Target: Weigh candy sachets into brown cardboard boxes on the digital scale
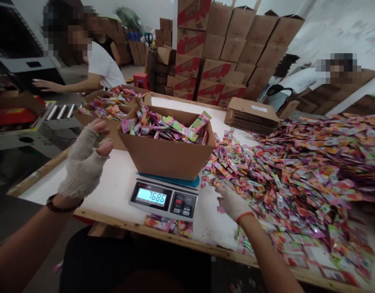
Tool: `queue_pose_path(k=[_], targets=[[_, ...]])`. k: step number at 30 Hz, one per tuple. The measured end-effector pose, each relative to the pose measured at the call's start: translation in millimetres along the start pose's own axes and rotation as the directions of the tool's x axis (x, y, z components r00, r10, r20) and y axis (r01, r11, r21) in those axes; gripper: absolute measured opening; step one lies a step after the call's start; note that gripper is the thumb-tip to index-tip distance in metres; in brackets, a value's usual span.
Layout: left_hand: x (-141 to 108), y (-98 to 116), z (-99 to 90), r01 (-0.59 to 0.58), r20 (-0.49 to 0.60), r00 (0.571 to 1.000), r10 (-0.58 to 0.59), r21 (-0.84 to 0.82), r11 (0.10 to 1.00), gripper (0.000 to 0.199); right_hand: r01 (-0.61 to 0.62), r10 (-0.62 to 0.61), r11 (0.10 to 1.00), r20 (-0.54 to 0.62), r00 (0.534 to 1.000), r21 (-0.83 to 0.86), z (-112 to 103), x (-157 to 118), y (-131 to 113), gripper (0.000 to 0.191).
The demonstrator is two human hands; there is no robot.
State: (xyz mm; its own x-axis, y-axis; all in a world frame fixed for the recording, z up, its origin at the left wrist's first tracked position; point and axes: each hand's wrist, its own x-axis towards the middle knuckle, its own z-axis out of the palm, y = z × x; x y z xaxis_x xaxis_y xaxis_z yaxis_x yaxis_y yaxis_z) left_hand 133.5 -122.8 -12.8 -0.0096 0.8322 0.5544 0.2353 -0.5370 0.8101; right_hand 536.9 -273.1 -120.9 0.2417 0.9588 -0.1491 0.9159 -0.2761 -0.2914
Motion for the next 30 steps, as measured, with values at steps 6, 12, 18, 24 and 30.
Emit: queue_pose_path(k=[6, 12, 18, 24, 30], targets=[[-7, -17, -15.4, 0.169, -0.044, 0.985, -0.168, 0.017, 0.985, 0.064, -0.157, 0.157, 0.988, 0.044, 0.987, -0.003, 28, -30, 28, 0.014], [-9, -6, 3.2, 0.149, -0.072, 0.986, -0.149, -0.006, 0.989, 0.055, 0.353, -0.256, 0.935, -0.737, 0.626, -0.024, -99, -34, -52, 0.014], [-14, -3, 14.3, 0.060, -0.098, 0.993, -0.062, -0.022, 0.998, 0.062, 0.628, -0.521, 0.744, -0.787, 0.332, -0.228, -168, 10, -166, 0.020], [-42, -31, -24.9, 0.253, -0.156, 0.956, -0.250, 0.002, 0.967, 0.069, 0.574, -0.342, 0.817, -0.754, 0.561, 0.057, -130, 19, -130, 0.047], [-89, -75, -60.7, 0.528, -0.154, 0.841, -0.519, 0.016, 0.849, 0.070, 0.447, -0.034, 0.782, -0.687, 0.726, 0.434, -103, -8, -57, 0.047]])
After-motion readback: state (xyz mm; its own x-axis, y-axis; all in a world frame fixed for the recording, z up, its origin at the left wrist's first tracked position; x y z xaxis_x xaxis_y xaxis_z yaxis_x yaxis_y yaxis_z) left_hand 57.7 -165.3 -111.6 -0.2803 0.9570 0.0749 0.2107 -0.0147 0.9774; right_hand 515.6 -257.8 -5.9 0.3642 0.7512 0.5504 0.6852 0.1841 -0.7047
